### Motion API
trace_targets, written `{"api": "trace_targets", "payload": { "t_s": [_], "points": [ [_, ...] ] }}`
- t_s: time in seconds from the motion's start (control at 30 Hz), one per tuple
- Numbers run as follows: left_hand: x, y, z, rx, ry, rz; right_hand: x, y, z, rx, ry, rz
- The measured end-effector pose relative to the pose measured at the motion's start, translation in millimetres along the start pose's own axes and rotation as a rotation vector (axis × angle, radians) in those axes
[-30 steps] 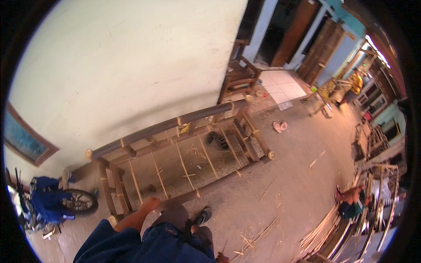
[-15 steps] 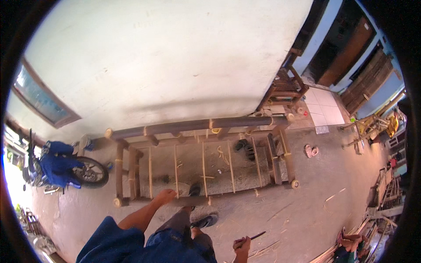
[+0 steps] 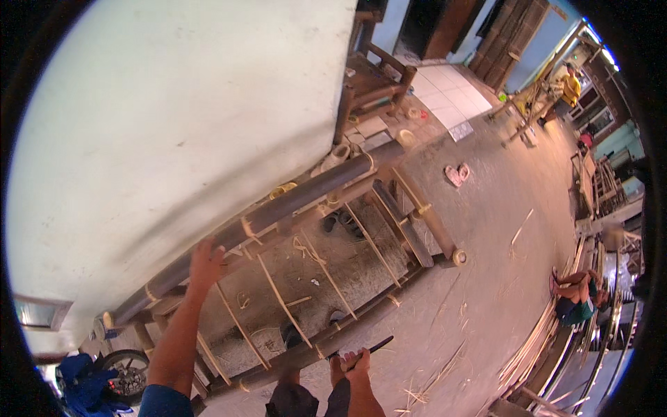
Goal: The person walks through a workshop, picks up a long bamboo pole, and carries it to a large stack of bamboo poles. They then inspect the stacked poles by hand, touching and shifting them.
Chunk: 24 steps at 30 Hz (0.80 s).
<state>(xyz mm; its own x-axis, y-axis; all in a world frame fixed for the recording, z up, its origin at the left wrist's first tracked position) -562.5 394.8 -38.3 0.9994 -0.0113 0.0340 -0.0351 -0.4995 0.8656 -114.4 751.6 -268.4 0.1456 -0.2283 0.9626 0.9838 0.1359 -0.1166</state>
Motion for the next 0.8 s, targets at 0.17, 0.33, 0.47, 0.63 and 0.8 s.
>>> {"api": "trace_targets", "payload": {
  "t_s": [0.17, 0.33, 0.47, 0.63, 0.8],
  "points": [
    [-50, -24, -3, -0.029, 0.032, 0.028, -55, -21, 15, 0.051, 0.020, -0.011],
    [-65, -37, 1, -0.186, 0.134, 0.185, -99, -33, 39, 0.010, 0.115, 0.032],
    [-66, -35, 11, -0.194, 0.097, 0.138, -118, -40, 41, -0.019, 0.117, 0.101],
    [-71, -23, 37, -0.081, 0.095, 0.101, -121, -51, 30, -0.044, 0.042, 0.068],
    [-88, -17, 55, -0.098, 0.002, 0.110, -116, -68, 12, -0.023, 0.077, 0.073]
  ]
}}
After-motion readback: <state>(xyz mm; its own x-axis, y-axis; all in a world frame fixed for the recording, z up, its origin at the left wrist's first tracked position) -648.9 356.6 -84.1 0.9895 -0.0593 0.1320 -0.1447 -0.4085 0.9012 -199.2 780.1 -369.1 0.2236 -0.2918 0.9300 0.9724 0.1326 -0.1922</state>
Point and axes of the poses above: each hand's wrist, its own x-axis away from the middle knuckle, its own y-axis out of the back of the hand, z = x × y, the point moved 6 cm from there along -x, towards the middle knuckle, and after that the axes turned 4 degrees about x, right-handed, at the moved point
